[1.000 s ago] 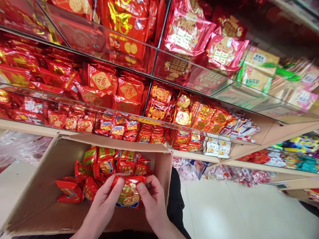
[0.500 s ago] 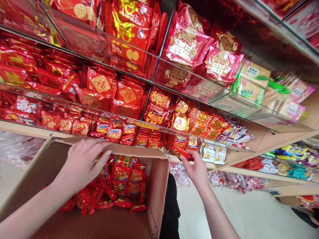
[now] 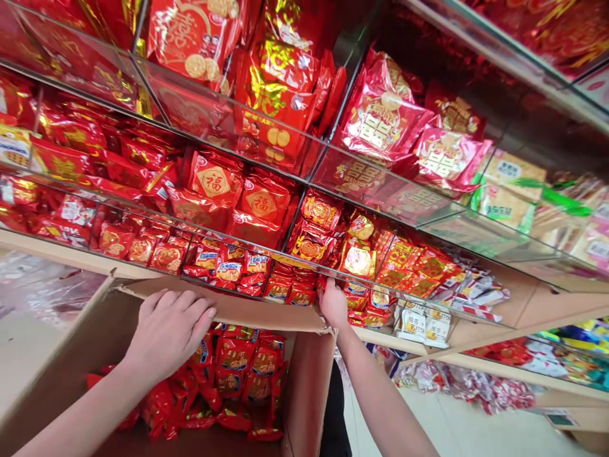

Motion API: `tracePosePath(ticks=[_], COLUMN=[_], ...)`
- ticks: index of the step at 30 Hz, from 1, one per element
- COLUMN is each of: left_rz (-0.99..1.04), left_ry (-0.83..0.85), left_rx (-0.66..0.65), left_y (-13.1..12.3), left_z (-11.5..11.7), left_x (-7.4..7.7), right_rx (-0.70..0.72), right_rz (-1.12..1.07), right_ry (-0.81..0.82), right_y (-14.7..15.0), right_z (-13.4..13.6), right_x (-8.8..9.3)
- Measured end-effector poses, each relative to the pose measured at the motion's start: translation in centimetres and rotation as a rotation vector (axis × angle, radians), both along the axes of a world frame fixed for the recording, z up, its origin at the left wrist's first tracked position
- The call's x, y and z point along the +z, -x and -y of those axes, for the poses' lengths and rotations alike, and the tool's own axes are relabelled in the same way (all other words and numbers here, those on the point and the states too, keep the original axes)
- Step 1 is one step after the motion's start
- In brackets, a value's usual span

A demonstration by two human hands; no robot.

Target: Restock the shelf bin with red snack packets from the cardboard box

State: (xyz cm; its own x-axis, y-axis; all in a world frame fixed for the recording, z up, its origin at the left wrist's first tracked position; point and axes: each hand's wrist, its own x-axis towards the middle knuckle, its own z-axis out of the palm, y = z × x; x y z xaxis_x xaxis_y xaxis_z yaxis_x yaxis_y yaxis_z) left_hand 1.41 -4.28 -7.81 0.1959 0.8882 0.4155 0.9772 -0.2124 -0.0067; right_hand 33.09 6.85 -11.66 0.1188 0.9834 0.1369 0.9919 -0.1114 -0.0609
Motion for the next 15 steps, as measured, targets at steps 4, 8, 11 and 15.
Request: tracePosePath(ticks=[4,8,11,15], left_rz=[0.015,0.01,0.005,0.0], left_ry=[-0.015,-0.017,-0.008,0.015], left_rx=[-0.004,-0.012,-0.007,0.005], left_y=[0.1,0.1,0.2,0.0], left_z=[-0.1,-0.2,-0.2,-0.2], left_x=[-0.2,-0.4,-0.4,-0.1], right_rx=[-0.028,-0.029,-0.014,0.018], right_rz=[0.037,0.058,0.06,0.074], right_ry=[0.063,0.153,0.217,0.267], right_y=[0.4,0.6,0.7,0.9], right_z=[-1.3,-2.6,-3.2,-3.1], right_x=[-0.9,-1.6,-1.8,-1.7])
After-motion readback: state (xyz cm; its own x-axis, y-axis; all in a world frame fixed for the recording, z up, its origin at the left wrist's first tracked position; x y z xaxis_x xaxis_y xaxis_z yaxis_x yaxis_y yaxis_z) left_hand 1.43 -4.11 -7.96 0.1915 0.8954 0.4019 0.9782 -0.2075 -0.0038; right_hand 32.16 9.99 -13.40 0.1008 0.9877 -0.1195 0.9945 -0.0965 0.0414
